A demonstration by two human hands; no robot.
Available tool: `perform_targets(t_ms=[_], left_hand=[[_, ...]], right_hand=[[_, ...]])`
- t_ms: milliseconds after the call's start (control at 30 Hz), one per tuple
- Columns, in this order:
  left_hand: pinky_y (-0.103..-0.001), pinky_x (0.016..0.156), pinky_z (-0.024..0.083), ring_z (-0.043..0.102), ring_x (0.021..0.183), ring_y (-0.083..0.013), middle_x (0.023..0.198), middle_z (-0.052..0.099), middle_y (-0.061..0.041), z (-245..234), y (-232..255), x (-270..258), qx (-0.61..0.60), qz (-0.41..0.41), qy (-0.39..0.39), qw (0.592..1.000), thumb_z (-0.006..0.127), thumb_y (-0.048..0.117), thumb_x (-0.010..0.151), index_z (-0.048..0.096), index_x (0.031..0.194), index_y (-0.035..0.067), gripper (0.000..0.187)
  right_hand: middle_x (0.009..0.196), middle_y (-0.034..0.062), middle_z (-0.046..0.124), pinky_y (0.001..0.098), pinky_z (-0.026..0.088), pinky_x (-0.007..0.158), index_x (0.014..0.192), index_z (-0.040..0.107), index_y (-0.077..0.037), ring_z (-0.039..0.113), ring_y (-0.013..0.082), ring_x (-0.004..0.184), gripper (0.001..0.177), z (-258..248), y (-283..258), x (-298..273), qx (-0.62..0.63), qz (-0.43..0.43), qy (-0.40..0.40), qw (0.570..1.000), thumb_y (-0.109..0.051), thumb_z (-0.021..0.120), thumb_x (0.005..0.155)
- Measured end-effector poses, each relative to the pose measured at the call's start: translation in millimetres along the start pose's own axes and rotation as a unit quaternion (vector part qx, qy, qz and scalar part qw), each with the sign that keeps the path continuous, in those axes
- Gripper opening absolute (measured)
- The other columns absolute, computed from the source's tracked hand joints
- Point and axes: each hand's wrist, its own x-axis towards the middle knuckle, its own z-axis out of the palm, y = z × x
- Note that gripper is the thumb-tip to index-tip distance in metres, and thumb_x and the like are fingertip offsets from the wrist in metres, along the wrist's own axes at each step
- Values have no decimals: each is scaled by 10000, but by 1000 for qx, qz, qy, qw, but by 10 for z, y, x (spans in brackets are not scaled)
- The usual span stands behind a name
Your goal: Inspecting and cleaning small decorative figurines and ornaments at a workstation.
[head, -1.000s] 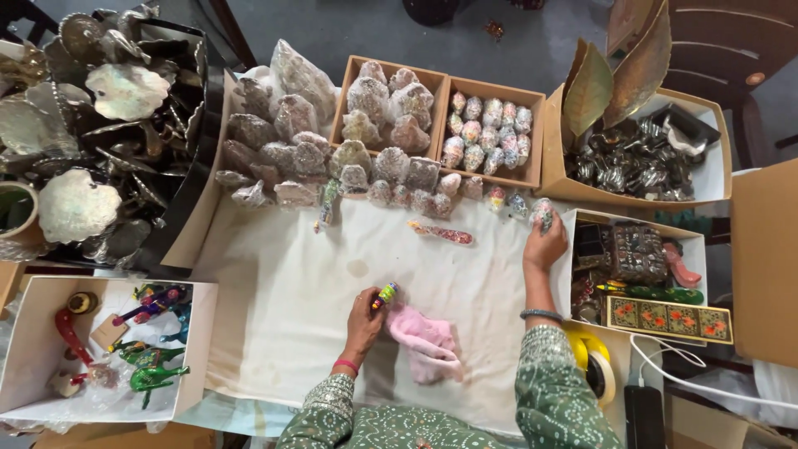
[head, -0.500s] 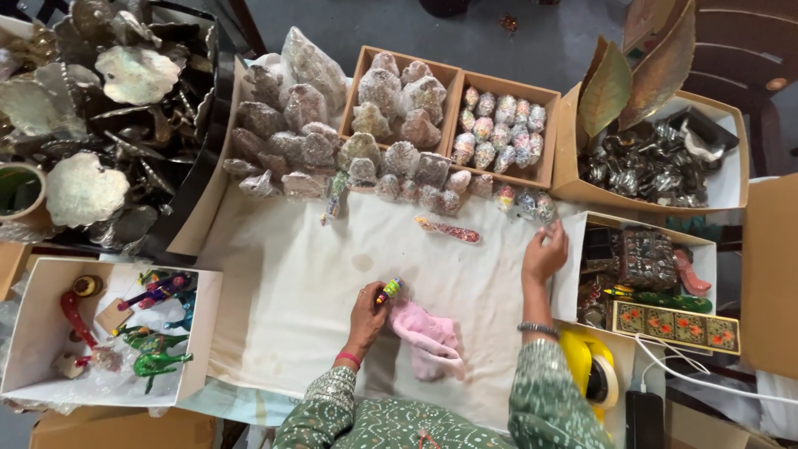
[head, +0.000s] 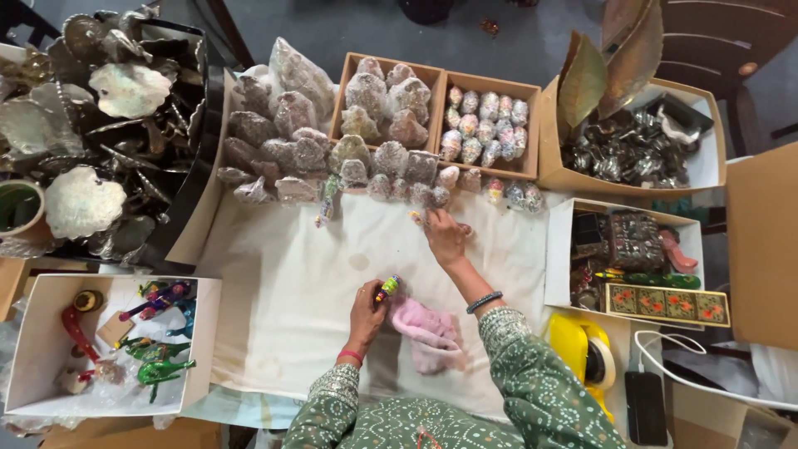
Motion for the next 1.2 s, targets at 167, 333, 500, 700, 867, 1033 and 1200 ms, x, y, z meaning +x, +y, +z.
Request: perform_targets(t_ms=[167, 333, 500, 700, 867, 1033, 1200], left_hand=[[-395, 852, 523, 628, 1040, -291, 1100, 674, -93, 9, -45, 3, -5, 9, 0, 1000, 735, 135, 849, 608, 1213, 114, 386], [-394, 853, 528, 637, 1042, -282, 1087, 678, -78, 20, -73, -12, 3, 6, 3, 1000, 711, 130, 857, 603, 1209, 123, 369], [-409, 839, 519, 625, 1035, -292, 1077, 669, -90, 24, -49, -11, -3, 16, 10, 1000, 719, 137, 872, 606, 1195, 122, 343], [-411, 840, 518, 622, 1025, -295, 1072, 666, -86, 25, -73, -1, 12, 24, 8, 1000, 742, 177, 878, 593, 1190, 123, 350], [-416, 848, 514, 621, 1036, -298, 1089, 662, -90, 5, -73, -4, 6, 21, -1, 1000, 740, 168, 869, 595, 1200, 124, 364], [-418, 857, 512, 615, 1043, -304, 1109, 663, -88, 26, -153, 21, 6, 26, -6, 1000, 740, 168, 863, 595, 1212, 125, 380], [-403, 848, 522, 625, 1034, -289, 1097, 666, -84, -2, -131, 37, -8, 5, -20, 1000, 734, 159, 850, 601, 1206, 126, 381]], right_hand=[[1054, -12, 678, 428, 535, 768, 1046, 698, -166, 693, 188, 998, 89, -341, 250, -194, -116, -26, -75, 990, -161, 699, 957], [1118, 6, 697, 370, 574, 809, 1046, 706, -149, 689, 241, 958, 188, -763, 438, -505, -31, -149, -6, 988, -93, 686, 868], [956, 105, 722, 412, 568, 784, 1085, 689, -77, 725, 289, 833, 204, -344, 490, -890, 116, 184, 20, 976, -230, 685, 950], [949, 132, 740, 493, 550, 811, 1069, 689, -61, 713, 353, 912, 557, 205, -125, -1042, 103, 390, 4, 915, -554, 787, 831], [1049, 148, 732, 511, 541, 819, 1078, 685, -73, 689, 377, 976, 595, 249, -233, -716, 92, 481, 57, 870, -510, 858, 714], [1066, 190, 704, 506, 545, 801, 1084, 678, -79, 683, 395, 954, 521, 378, 212, -814, 55, 395, 145, 906, -336, 868, 672], [932, 175, 740, 429, 565, 747, 1021, 689, -52, 718, 346, 820, 357, -246, 846, -1191, 89, 260, 188, 943, -213, 888, 772]])
